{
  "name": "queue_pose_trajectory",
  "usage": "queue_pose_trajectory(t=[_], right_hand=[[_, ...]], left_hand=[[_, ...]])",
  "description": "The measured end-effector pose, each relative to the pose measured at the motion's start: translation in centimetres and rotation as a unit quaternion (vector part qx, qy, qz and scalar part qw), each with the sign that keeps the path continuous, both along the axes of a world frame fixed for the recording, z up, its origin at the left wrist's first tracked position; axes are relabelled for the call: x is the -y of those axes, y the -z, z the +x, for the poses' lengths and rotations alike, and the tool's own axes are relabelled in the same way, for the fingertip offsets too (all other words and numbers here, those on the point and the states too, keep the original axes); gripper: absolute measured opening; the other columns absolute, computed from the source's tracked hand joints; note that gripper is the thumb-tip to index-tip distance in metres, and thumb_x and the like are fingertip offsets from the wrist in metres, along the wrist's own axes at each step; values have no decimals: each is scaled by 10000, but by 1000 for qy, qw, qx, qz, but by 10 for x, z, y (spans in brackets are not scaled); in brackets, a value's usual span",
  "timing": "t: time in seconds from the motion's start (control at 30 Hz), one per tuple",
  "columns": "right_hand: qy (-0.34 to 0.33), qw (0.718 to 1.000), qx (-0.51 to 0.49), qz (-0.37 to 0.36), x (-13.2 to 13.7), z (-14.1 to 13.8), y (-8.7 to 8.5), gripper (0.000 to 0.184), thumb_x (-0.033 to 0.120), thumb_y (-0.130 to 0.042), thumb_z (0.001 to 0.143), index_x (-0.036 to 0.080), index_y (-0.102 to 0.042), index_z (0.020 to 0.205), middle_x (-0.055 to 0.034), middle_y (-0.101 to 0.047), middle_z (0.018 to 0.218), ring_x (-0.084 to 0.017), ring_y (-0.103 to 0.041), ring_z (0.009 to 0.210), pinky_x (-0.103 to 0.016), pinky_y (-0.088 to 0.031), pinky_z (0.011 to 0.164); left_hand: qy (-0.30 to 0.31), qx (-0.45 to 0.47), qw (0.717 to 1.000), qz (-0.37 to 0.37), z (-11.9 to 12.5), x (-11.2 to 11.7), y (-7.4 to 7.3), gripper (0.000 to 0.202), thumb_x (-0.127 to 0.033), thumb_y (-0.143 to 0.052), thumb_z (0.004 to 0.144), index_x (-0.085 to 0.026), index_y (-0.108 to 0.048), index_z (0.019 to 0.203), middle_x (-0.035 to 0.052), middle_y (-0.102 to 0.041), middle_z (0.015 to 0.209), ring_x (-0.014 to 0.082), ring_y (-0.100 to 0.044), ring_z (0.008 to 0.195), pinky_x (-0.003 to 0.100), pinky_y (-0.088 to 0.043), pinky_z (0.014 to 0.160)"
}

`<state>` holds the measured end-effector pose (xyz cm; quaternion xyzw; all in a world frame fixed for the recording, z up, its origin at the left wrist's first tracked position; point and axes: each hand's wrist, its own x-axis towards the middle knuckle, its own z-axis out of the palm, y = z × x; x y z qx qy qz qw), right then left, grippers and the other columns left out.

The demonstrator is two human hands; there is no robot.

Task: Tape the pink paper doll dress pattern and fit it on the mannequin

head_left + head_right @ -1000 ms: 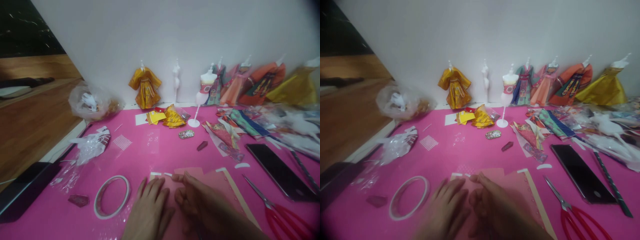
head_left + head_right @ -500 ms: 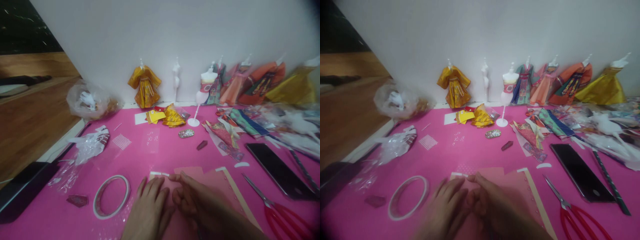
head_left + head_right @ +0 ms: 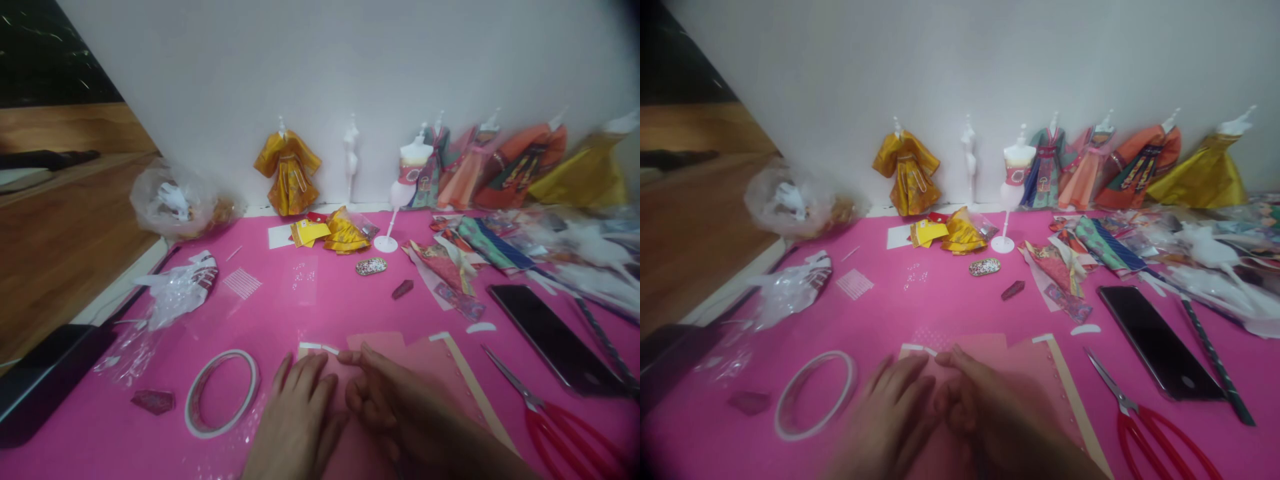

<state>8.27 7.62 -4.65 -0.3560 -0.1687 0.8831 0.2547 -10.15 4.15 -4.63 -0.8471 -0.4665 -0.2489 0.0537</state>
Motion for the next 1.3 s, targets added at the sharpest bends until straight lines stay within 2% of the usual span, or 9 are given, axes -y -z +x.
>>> queue_pose_trajectory(t=[0.13,0.27,0.53,0.67,0.83,0.9,1.0,1.13,1.3], right_hand=[[5,1000,3,12,0,0,-2,391,549,-577,906,171,-658,968,23,-647,627,-34,-345,334,-164,-253,322],[2,1000,1,11,0,0,-4,399,527,-555,921,154,-659,824,30,-598,541,-46,-383,332,-173,-271,329],[-6,1000,-20,10,1,2,-2,499,576,-583,891,146,-617,639,23,-587,588,-30,-381,370,-163,-303,367],[1,1000,-18,18,1,2,-1,469,556,-567,913,142,-654,709,27,-588,555,-29,-325,341,-172,-300,351],[20,999,3,27,1,4,3,435,564,-626,877,150,-649,746,2,-645,659,-16,-304,351,-165,-278,330],[18,999,12,34,1,4,2,442,579,-621,875,153,-650,760,13,-623,604,-21,-293,338,-166,-281,323],[17,999,22,42,0,3,0,413,571,-632,866,160,-673,873,22,-616,563,-29,-259,324,-166,-273,306],[33,998,33,46,0,1,-3,377,528,-654,863,182,-684,1010,7,-671,636,-31,-235,337,-152,-220,287],[12,999,-16,31,0,4,3,470,579,-632,869,140,-661,703,-8,-632,649,-19,-314,360,-167,-320,344]], left_hand=[[1,-2,1000,0,-1,1,3,235,-316,-458,987,-192,-658,984,124,-758,1060,315,-714,995,589,-565,879],[1,-12,1000,8,-1,1,5,276,-341,-436,1000,-189,-666,977,129,-753,1070,314,-708,1001,574,-563,873],[5,-32,999,18,-2,1,5,303,-353,-426,1004,-178,-673,1017,104,-763,1041,293,-703,993,534,-531,907],[-1,-34,999,36,-2,-1,4,330,-369,-401,1013,-179,-671,1024,91,-773,1022,280,-706,964,511,-521,896],[-2,-44,998,47,0,-2,1,346,-362,-382,1017,-179,-674,993,98,-769,995,290,-700,951,512,-515,881],[1,-45,998,46,1,-2,1,356,-359,-374,1020,-170,-675,997,104,-766,993,294,-699,964,515,-512,888],[2,-43,998,43,1,-2,1,350,-354,-374,1022,-172,-672,998,94,-774,982,286,-705,963,511,-511,896],[1,-43,998,35,0,-2,1,333,-371,-396,1017,-182,-669,1001,87,-781,1005,285,-713,969,513,-513,895],[-4,-42,998,36,0,-2,1,337,-381,-389,1016,-190,-666,997,82,-788,995,285,-714,973,511,-509,893]])
